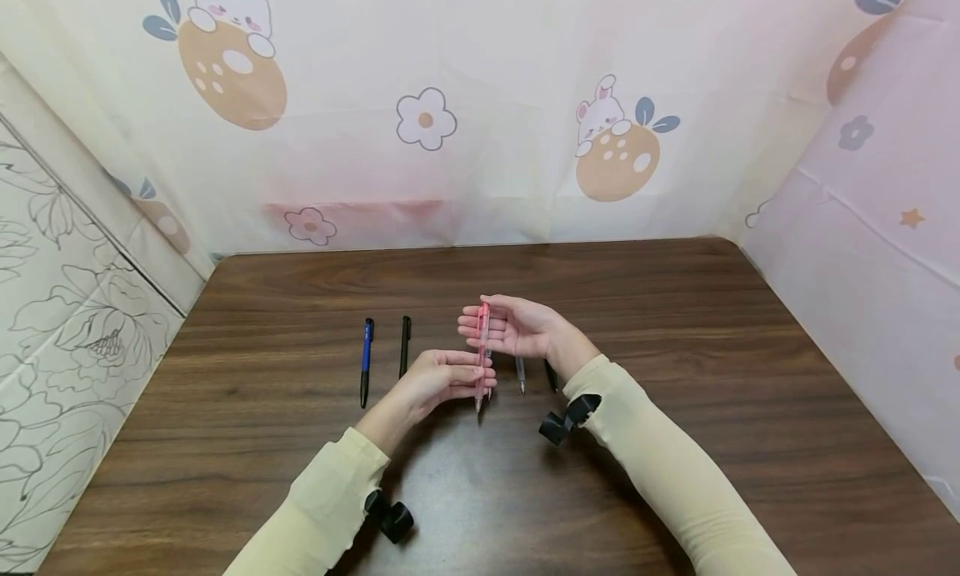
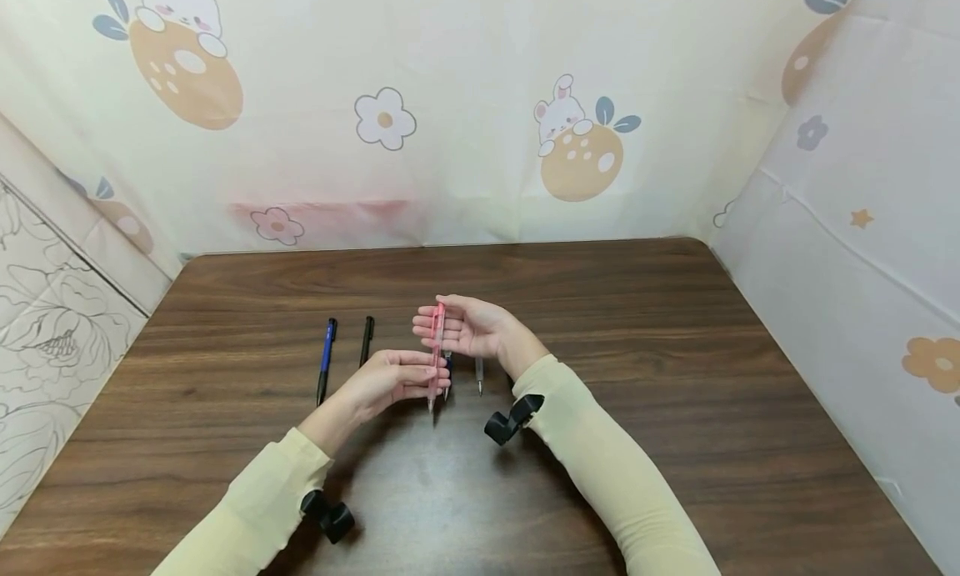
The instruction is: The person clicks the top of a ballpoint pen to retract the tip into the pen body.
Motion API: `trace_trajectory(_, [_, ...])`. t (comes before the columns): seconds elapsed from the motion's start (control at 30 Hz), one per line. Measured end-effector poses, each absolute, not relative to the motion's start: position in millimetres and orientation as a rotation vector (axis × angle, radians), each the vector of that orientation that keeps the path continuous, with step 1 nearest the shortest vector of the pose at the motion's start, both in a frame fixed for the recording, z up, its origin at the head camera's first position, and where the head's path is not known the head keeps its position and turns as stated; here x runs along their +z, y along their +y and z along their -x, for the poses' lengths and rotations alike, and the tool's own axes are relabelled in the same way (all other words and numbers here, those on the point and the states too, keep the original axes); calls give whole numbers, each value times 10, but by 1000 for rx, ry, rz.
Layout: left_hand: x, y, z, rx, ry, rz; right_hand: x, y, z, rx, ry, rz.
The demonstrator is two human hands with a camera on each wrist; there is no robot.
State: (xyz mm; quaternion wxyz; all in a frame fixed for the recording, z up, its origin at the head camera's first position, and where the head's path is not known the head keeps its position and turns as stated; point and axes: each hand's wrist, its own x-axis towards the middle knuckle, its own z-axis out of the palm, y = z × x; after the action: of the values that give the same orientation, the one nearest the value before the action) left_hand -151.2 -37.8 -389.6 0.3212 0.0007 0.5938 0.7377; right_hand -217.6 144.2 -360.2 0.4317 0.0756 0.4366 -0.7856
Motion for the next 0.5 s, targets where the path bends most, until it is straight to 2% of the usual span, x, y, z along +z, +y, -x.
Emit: trace_trajectory(0.5, [-3865, -373, 1499, 1904, 1689, -7, -3576, 1460, 2190, -1941, 1131, -202])
